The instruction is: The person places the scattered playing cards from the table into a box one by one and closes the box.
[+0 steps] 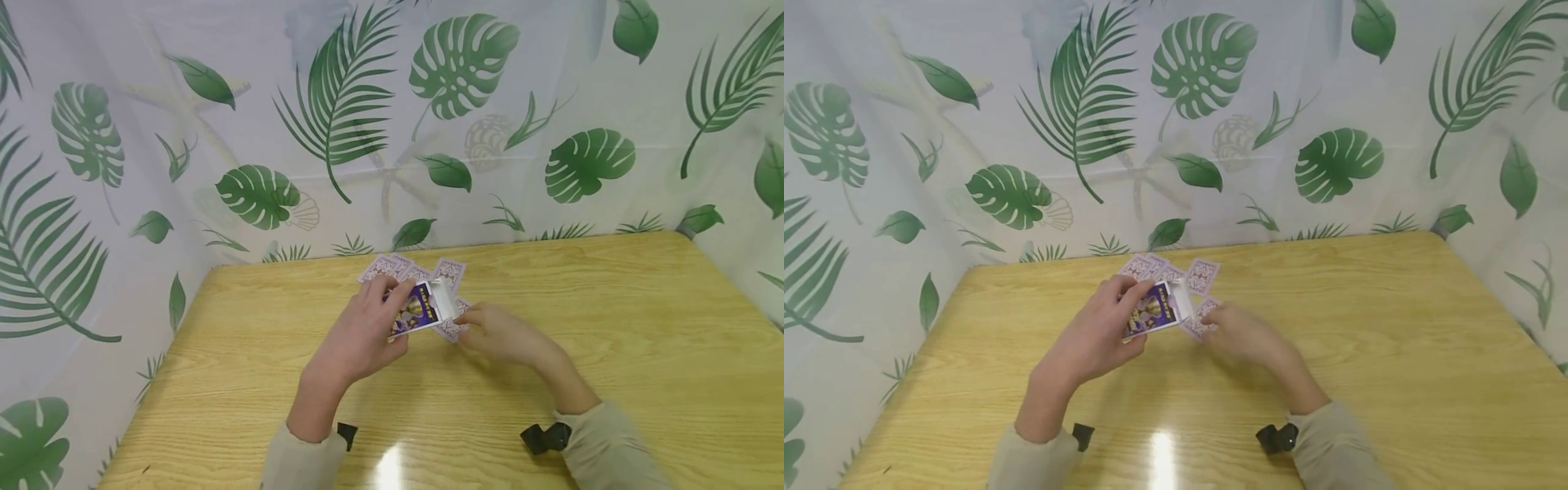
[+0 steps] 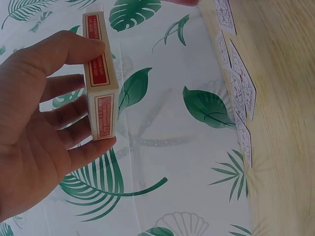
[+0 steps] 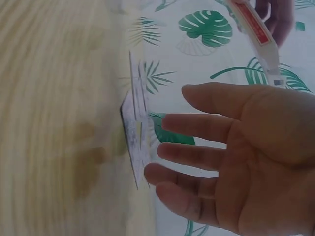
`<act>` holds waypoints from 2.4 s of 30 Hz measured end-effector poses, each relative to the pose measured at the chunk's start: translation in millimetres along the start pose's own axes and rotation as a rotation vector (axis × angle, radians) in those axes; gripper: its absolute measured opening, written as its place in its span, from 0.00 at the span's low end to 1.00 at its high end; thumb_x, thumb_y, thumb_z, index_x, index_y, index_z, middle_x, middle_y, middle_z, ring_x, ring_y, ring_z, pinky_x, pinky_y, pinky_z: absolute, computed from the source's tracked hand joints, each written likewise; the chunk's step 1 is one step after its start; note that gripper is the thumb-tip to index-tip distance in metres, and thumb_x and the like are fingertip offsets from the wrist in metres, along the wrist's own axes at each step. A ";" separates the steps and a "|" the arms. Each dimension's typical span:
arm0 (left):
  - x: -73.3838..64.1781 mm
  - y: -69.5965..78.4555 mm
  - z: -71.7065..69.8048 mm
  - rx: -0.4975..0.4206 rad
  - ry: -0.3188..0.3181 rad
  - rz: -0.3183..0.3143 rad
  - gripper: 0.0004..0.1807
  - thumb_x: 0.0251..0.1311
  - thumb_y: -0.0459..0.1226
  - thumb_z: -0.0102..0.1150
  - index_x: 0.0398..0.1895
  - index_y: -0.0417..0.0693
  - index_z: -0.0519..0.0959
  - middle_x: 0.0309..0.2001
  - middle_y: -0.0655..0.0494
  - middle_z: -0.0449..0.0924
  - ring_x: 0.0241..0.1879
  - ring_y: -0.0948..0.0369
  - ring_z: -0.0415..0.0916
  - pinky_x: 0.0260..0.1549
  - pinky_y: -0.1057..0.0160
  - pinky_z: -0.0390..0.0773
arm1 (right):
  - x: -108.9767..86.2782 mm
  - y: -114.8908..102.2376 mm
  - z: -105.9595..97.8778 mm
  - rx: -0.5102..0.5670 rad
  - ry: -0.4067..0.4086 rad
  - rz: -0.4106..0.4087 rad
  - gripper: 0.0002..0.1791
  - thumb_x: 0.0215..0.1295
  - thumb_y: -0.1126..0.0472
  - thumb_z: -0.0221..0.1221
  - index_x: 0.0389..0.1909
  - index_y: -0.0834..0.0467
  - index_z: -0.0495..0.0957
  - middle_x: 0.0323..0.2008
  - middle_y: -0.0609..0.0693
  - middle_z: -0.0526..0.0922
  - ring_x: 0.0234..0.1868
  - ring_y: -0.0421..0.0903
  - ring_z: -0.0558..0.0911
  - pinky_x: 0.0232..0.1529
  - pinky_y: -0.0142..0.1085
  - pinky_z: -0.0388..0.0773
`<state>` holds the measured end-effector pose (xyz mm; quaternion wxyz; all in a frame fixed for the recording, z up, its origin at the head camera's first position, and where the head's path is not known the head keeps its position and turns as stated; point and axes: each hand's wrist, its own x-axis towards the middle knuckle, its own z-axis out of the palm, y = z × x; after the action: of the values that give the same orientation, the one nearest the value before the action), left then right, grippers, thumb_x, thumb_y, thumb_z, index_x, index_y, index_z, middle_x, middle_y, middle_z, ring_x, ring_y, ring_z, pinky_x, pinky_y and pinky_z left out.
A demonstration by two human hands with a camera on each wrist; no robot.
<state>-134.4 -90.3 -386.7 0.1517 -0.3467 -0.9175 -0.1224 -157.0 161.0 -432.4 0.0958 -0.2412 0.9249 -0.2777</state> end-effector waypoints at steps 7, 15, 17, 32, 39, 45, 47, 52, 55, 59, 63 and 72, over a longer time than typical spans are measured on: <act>0.2 -1.0 -1.7 -0.003 -0.025 -0.021 0.40 0.52 0.37 0.69 0.70 0.47 0.63 0.57 0.46 0.68 0.51 0.56 0.70 0.50 0.57 0.76 | 1.9 1.1 9.7 -0.170 -0.087 0.003 0.18 0.67 0.59 0.56 0.53 0.63 0.79 0.47 0.57 0.81 0.45 0.52 0.81 0.47 0.49 0.79; 1.3 -1.7 -3.0 0.001 -0.035 -0.026 0.39 0.53 0.37 0.68 0.70 0.47 0.64 0.56 0.46 0.69 0.50 0.56 0.70 0.49 0.57 0.76 | -0.4 -0.2 9.8 -0.197 -0.056 0.054 0.06 0.64 0.57 0.61 0.33 0.56 0.81 0.28 0.49 0.73 0.34 0.48 0.75 0.29 0.39 0.72; 1.8 -1.8 -2.9 -0.001 -0.038 -0.025 0.39 0.53 0.37 0.68 0.70 0.47 0.64 0.56 0.46 0.69 0.50 0.56 0.70 0.49 0.57 0.76 | -0.6 0.9 9.8 -0.193 -0.034 0.067 0.05 0.61 0.58 0.63 0.29 0.55 0.82 0.29 0.50 0.76 0.39 0.53 0.79 0.32 0.43 0.76; 3.4 -1.5 -5.4 -0.025 -0.057 -0.039 0.39 0.53 0.36 0.68 0.70 0.47 0.64 0.56 0.47 0.69 0.50 0.56 0.69 0.49 0.57 0.75 | -1.7 8.9 4.9 -0.173 -0.003 0.181 0.27 0.40 0.65 0.72 0.47 0.62 0.79 0.42 0.55 0.76 0.37 0.49 0.75 0.33 0.42 0.75; 3.7 -0.6 -4.2 -0.019 -0.075 -0.044 0.40 0.54 0.37 0.68 0.71 0.47 0.64 0.57 0.47 0.68 0.50 0.56 0.68 0.49 0.58 0.75 | -4.1 18.8 2.7 -0.105 -0.032 0.167 0.47 0.38 0.64 0.73 0.66 0.65 0.69 0.47 0.60 0.74 0.37 0.48 0.73 0.33 0.39 0.74; 2.7 -0.9 -1.9 -0.011 -0.074 -0.038 0.40 0.54 0.37 0.68 0.71 0.46 0.64 0.57 0.47 0.68 0.49 0.56 0.69 0.49 0.57 0.75 | -8.7 28.3 -0.3 -0.007 -0.063 0.194 0.50 0.40 0.59 0.77 0.67 0.67 0.66 0.50 0.62 0.73 0.38 0.48 0.74 0.37 0.39 0.74; 2.3 -1.1 -0.6 -0.009 -0.074 -0.037 0.40 0.54 0.37 0.68 0.71 0.46 0.64 0.57 0.47 0.68 0.49 0.56 0.68 0.49 0.57 0.75 | -9.7 31.2 -1.1 0.008 -0.064 0.198 0.51 0.40 0.58 0.78 0.67 0.67 0.65 0.48 0.61 0.74 0.38 0.48 0.74 0.38 0.40 0.74; 1.8 -0.9 1.5 -0.009 -0.074 -0.037 0.40 0.54 0.37 0.68 0.71 0.46 0.64 0.57 0.47 0.68 0.49 0.55 0.68 0.48 0.57 0.75 | -9.0 36.1 -2.5 0.018 -0.038 0.189 0.42 0.37 0.59 0.78 0.55 0.68 0.70 0.39 0.57 0.75 0.35 0.48 0.74 0.36 0.40 0.74; 1.8 -1.1 2.6 -0.004 -0.068 -0.032 0.40 0.54 0.37 0.68 0.71 0.45 0.64 0.56 0.46 0.68 0.49 0.55 0.68 0.47 0.58 0.75 | -7.4 39.1 -3.2 0.050 -0.024 0.187 0.29 0.41 0.61 0.76 0.43 0.66 0.74 0.34 0.54 0.77 0.33 0.47 0.75 0.33 0.39 0.74; 1.4 -1.3 3.8 0.001 -0.060 -0.028 0.40 0.54 0.38 0.68 0.71 0.46 0.64 0.56 0.47 0.69 0.49 0.55 0.69 0.47 0.57 0.75 | -6.3 41.0 -6.8 0.096 0.020 0.191 0.12 0.56 0.64 0.68 0.37 0.65 0.78 0.30 0.52 0.78 0.29 0.45 0.75 0.28 0.36 0.73; 1.5 -0.6 2.9 -0.006 -0.053 -0.018 0.39 0.53 0.36 0.67 0.71 0.46 0.64 0.55 0.47 0.68 0.48 0.55 0.69 0.47 0.57 0.75 | -10.3 38.9 -17.9 0.116 0.137 0.168 0.09 0.67 0.64 0.59 0.42 0.65 0.82 0.30 0.51 0.79 0.28 0.44 0.73 0.28 0.36 0.71; 1.1 -1.3 1.0 -0.044 -0.045 -0.008 0.39 0.53 0.34 0.67 0.71 0.46 0.64 0.56 0.46 0.67 0.48 0.57 0.69 0.48 0.61 0.76 | -32.5 27.2 -53.2 0.429 0.266 0.153 0.19 0.72 0.64 0.54 0.57 0.72 0.73 0.40 0.63 0.83 0.32 0.47 0.83 0.30 0.37 0.82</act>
<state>-136.3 -90.3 -387.4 0.1229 -0.3490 -0.9191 -0.1356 -156.1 222.0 -402.2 0.0431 -0.1060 0.8650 -0.4886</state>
